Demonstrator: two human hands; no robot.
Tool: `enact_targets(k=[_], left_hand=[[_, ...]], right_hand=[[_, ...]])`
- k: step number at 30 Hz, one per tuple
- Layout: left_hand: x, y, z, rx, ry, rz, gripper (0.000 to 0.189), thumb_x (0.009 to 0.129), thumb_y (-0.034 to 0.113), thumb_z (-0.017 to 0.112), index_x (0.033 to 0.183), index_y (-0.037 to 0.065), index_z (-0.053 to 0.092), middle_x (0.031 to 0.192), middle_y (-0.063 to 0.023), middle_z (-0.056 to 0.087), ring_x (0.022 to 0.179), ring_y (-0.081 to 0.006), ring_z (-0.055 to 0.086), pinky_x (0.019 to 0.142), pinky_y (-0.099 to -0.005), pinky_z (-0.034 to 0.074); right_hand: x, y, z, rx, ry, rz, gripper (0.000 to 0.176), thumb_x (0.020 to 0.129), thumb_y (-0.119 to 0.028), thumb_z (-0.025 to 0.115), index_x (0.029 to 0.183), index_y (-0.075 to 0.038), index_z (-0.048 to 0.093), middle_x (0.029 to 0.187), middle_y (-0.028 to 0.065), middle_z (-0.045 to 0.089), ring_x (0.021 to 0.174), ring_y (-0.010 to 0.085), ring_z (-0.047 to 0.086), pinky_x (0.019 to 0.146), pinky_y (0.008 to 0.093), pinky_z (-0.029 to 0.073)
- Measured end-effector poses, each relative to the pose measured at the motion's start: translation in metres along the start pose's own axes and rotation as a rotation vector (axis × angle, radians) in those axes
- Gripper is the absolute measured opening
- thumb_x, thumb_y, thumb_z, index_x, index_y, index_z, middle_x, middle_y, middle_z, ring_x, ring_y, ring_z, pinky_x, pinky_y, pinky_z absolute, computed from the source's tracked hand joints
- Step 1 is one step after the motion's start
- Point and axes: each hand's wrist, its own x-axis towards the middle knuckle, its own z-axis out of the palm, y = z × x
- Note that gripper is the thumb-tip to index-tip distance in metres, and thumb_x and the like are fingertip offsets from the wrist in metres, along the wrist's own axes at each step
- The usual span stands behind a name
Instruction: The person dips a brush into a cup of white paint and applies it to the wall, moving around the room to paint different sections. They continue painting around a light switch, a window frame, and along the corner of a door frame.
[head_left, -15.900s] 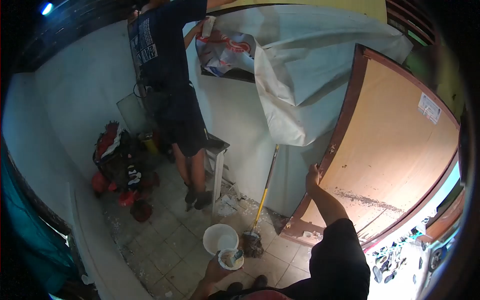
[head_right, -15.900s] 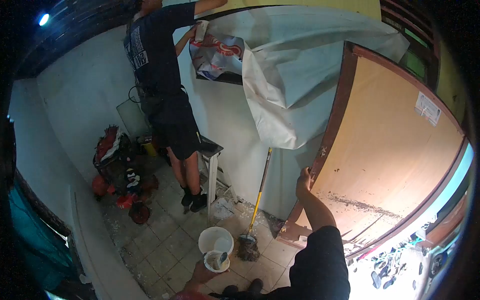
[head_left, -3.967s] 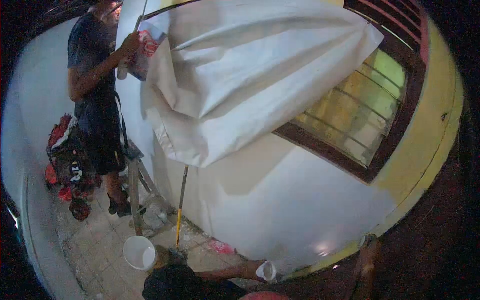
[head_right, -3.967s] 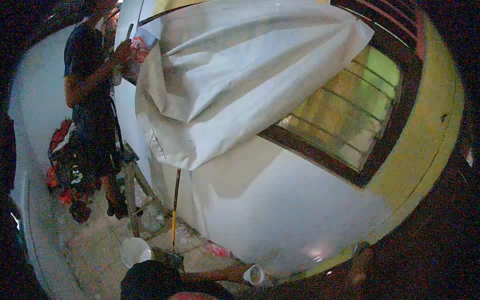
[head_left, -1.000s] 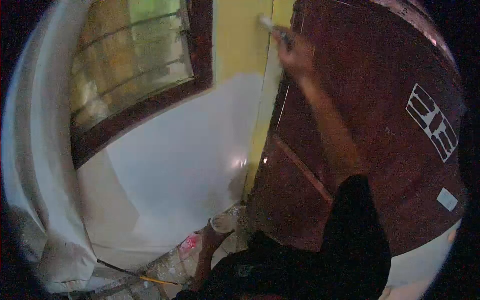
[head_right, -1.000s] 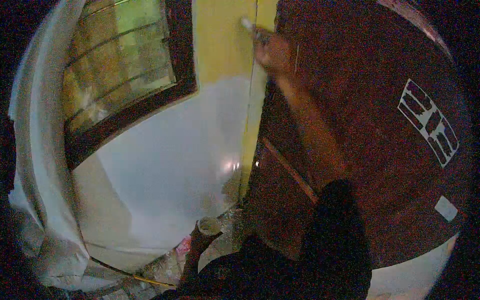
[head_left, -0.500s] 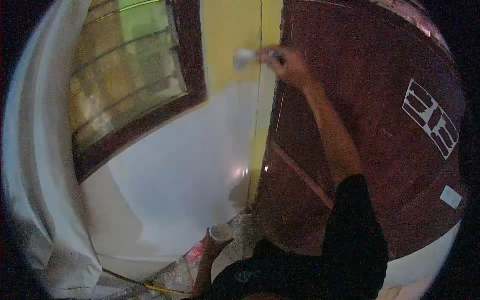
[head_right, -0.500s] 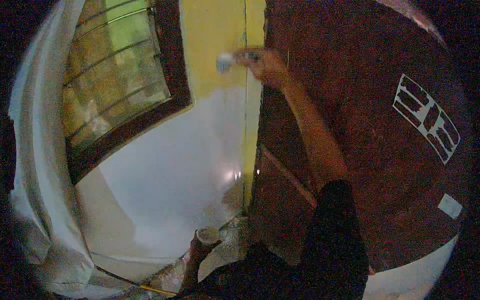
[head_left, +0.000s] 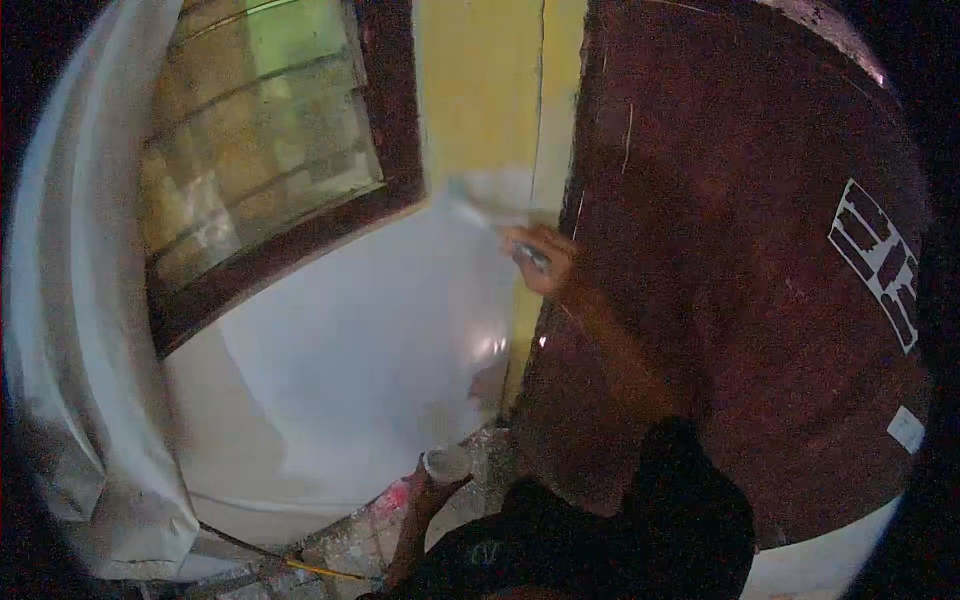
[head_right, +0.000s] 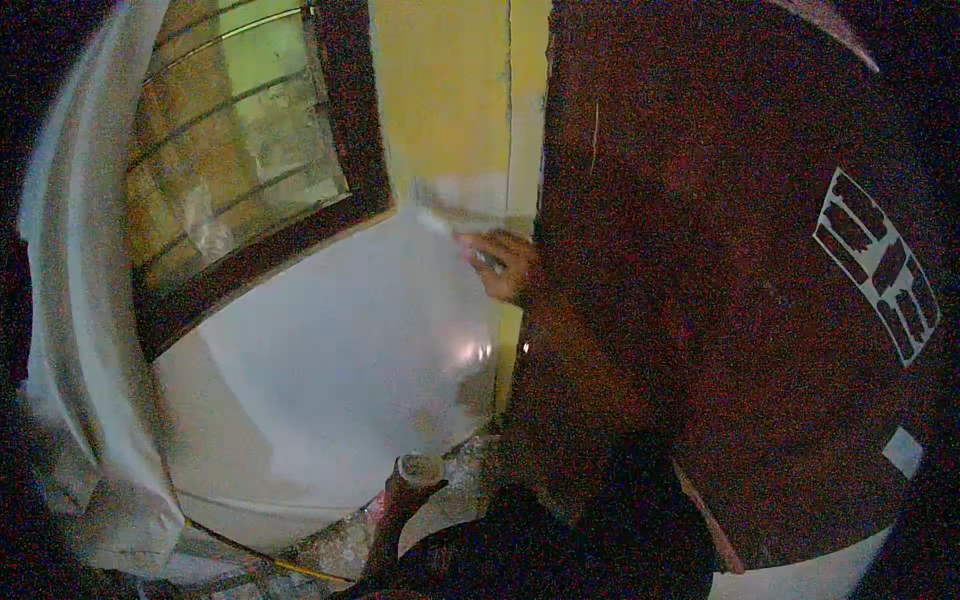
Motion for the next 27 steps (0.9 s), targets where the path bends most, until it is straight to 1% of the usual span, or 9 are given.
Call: enact_targets(k=[4,6,7,9,12,15,17,20,27], left_hand=[[0.002,0.002,-0.004,-0.012,-0.036,-0.093,0.099,0.069,0.052,0.1,0.137,0.0,0.051,0.123,-0.0227,0.073,0.114,-0.0377,0.073,0.097,-0.0494,0.06],[0.006,-0.027,0.008,0.189,0.01,0.019,0.097,0.071,0.051,0.099,0.138,-0.001,0.051,0.123,-0.0231,0.074,0.113,-0.038,0.074,0.096,-0.0496,0.06],[0.007,-0.021,0.007,0.192,0.012,0.012,0.097,0.071,0.051,0.099,0.138,-0.001,0.051,0.123,-0.0231,0.074,0.113,-0.038,0.074,0.096,-0.0496,0.06],[0.012,0.01,-0.001,0.139,-0.052,-0.066,0.096,0.073,0.053,0.098,0.138,-0.001,0.052,0.125,-0.0227,0.073,0.116,-0.0381,0.073,0.099,-0.0503,0.059],[0.015,0.042,-0.005,0.009,-0.037,-0.143,0.095,0.073,0.054,0.097,0.137,0.0,0.053,0.125,-0.0212,0.074,0.119,-0.0378,0.071,0.102,-0.0507,0.058],[0.022,0.053,0.004,0.002,0.022,-0.143,0.094,0.072,0.054,0.098,0.137,0.001,0.054,0.127,-0.0207,0.073,0.121,-0.0377,0.07,0.104,-0.0503,0.056],[0.025,0.056,0.013,0.001,0.053,-0.176,0.094,0.071,0.052,0.099,0.137,0.001,0.054,0.128,-0.021,0.072,0.121,-0.0378,0.07,0.104,-0.0497,0.056],[0.03,0.054,0.025,-0.018,0.107,-0.203,0.095,0.07,0.049,0.1,0.137,0.001,0.054,0.129,-0.0212,0.071,0.121,-0.0375,0.07,0.104,-0.0489,0.056],[0.037,0.096,0.033,-0.007,0.175,-0.225,0.093,0.071,0.051,0.099,0.138,0.002,0.055,0.129,-0.0212,0.072,0.122,-0.0349,0.07,0.104,-0.0501,0.056]], right_hand=[[0.039,-0.006,-0.037,0.194,-0.232,0.369,0.028,0.093,-0.006,0.083,0.12,-0.008,0.079,0.116,0.0141,0.08,0.106,0.0256,0.078,0.091,0.039,0.062],[0.102,0.004,-0.053,0.134,-0.28,0.34,0.026,0.096,-0.011,0.082,0.121,-0.009,0.079,0.115,0.0127,0.08,0.106,0.0242,0.078,0.091,0.038,0.061],[0.135,0.012,-0.057,0.069,-0.242,0.141,0.024,0.098,-0.014,0.081,0.121,-0.01,0.079,0.114,0.0118,0.081,0.105,0.0235,0.078,0.091,0.0373,0.061],[0.191,0.024,-0.063,0.021,-0.234,0.221,0.021,0.1,-0.018,0.078,0.12,-0.012,0.08,0.11,0.0105,0.082,0.102,0.023,0.079,0.089,0.0367,0.062],[0.252,0.048,-0.068,-0.047,-0.04,-0.021,0.022,0.099,-0.02,0.079,0.12,-0.014,0.08,0.107,0.0101,0.082,0.1,0.0232,0.079,0.086,0.0371,0.062],[0.282,0.05,-0.074,0.088,0.056,-0.148,0.024,0.105,-0.016,0.068,0.125,-0.003,0.075,0.12,0.0208,0.077,0.106,0.0331,0.076,0.091,0.042,0.061],[0.28,0.053,-0.063,0.048,0.357,-0.166,0.024,0.107,-0.017,0.068,0.127,-0.006,0.076,0.121,0.0205,0.077,0.109,0.0311,0.077,0.092,0.0397,0.062],[0.229,0.064,-0.03,-0.139,0.471,-0.178,0.026,0.096,-0.02,0.08,0.121,-0.013,0.078,0.115,0.0104,0.08,0.099,0.0267,0.078,0.088,0.0398,0.062],[0.053,0.037,0.029,0.234,0.302,0.204,0.028,0.092,0.0,0.078,0.119,-0.005,0.077,0.115,0.0156,0.079,0.1,0.0308,0.077,0.09,0.0393,0.06]])
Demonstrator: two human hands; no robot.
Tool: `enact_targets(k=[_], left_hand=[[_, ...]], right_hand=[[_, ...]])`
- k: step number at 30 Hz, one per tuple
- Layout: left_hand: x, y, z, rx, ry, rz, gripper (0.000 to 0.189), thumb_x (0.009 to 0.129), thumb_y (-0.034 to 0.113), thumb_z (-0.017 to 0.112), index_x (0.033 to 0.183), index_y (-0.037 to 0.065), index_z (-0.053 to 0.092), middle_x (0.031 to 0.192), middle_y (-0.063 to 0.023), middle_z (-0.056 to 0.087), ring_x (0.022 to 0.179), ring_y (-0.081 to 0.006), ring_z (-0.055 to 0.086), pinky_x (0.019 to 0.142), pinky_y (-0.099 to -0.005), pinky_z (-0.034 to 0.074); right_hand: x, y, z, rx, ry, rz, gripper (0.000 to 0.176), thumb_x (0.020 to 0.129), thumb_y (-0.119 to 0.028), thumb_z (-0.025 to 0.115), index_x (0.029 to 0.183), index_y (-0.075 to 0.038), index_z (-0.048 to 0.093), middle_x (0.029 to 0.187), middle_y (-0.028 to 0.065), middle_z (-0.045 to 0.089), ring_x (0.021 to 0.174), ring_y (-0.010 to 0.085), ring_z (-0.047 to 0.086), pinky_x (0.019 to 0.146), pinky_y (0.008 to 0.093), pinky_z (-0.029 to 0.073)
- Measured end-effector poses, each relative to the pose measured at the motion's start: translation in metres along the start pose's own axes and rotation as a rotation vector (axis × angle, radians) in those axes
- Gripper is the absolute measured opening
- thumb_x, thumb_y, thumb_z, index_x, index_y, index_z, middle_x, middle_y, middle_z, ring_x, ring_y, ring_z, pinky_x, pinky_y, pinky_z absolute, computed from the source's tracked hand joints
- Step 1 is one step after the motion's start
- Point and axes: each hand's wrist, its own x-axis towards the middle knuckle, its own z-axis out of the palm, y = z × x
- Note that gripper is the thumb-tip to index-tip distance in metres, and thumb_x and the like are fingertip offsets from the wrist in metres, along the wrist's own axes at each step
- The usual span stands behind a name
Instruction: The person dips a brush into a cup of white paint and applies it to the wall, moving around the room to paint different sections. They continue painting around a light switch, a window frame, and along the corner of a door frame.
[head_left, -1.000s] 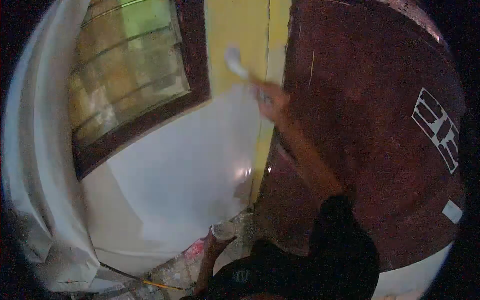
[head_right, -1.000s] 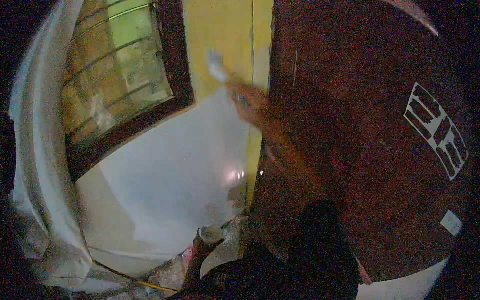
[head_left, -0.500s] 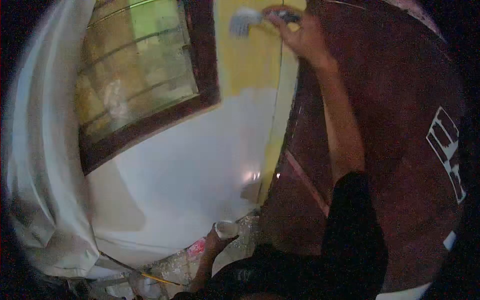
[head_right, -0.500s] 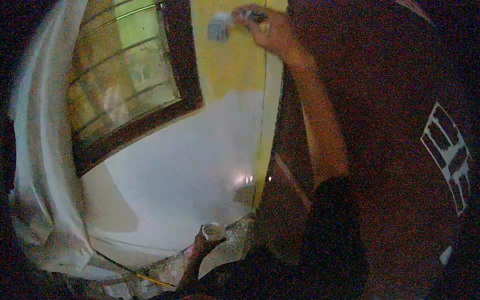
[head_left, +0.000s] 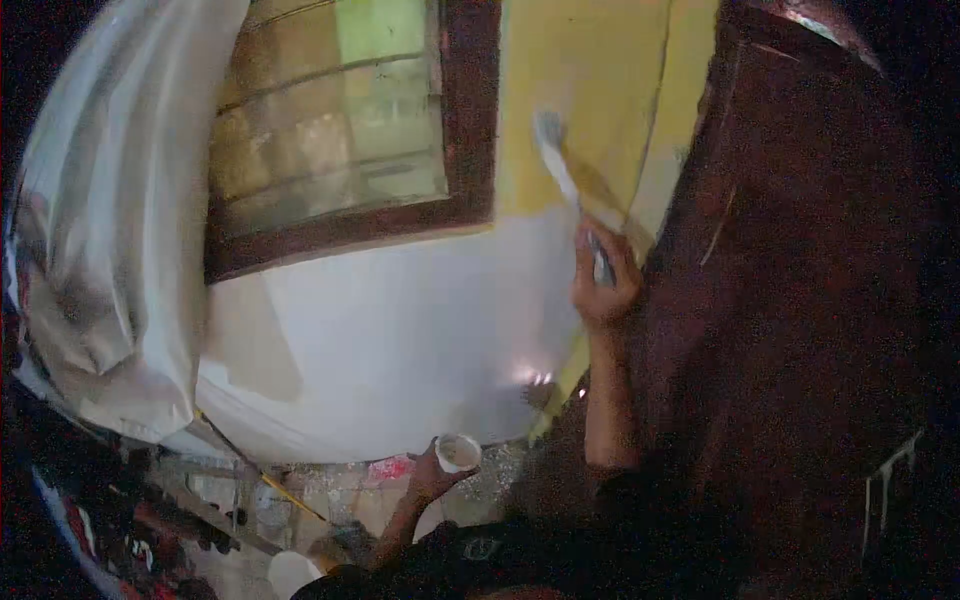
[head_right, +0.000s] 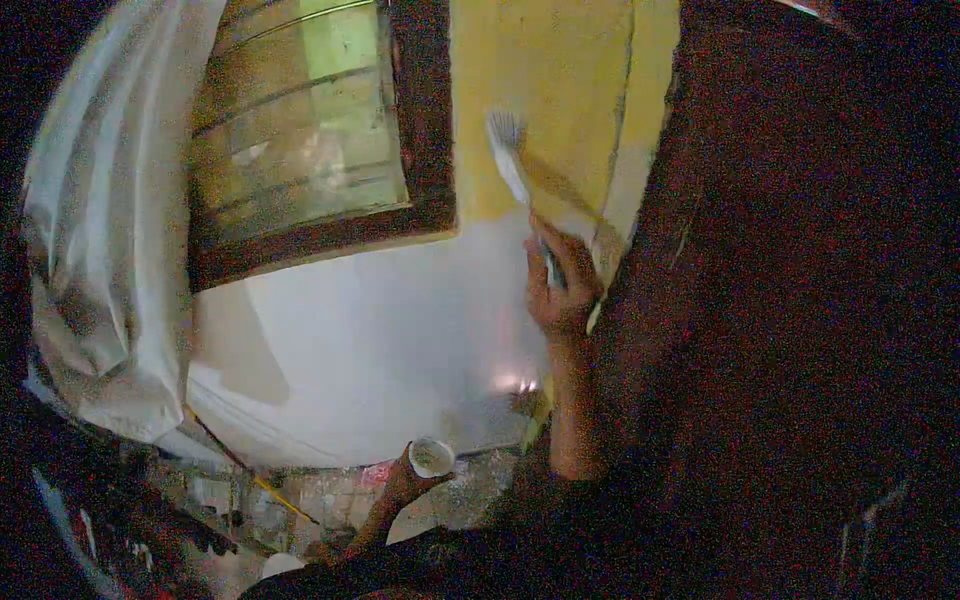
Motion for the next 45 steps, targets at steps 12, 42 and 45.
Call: enact_targets(k=[12,42,45], left_hand=[[-0.017,-0.04,0.026,0.024,0.091,-0.041,0.093,0.073,0.052,0.097,0.142,0.003,0.057,0.133,-0.0185,0.07,0.122,-0.0359,0.069,0.104,-0.0475,0.056],[-0.083,-0.025,-0.087,0.023,0.441,0.321,0.079,0.071,0.033,0.097,0.138,0.008,0.064,0.136,-0.0139,0.07,0.128,-0.0358,0.065,0.109,-0.0481,0.051],[-0.083,-0.02,-0.086,-0.014,0.502,0.395,0.079,0.07,0.03,0.097,0.137,0.008,0.064,0.135,-0.013,0.07,0.126,-0.0346,0.066,0.108,-0.0477,0.052]], right_hand=[[-0.133,0.026,-0.052,0.652,0.035,0.745,0.041,0.109,-0.021,0.064,0.134,0.01,0.063,0.119,0.0189,0.074,0.099,0.0213,0.072,0.093,0.0371,0.058],[-0.196,-0.254,-0.049,0.512,-0.83,0.74,0.018,0.101,-0.015,0.074,0.115,-0.004,0.076,0.086,0.0073,0.073,0.073,0.0131,0.067,0.069,0.0291,0.055],[-0.183,-0.269,-0.045,0.509,-0.821,0.75,0.019,0.099,-0.015,0.077,0.115,-0.005,0.076,0.089,0.0134,0.075,0.076,0.02,0.073,0.07,0.033,0.058]])
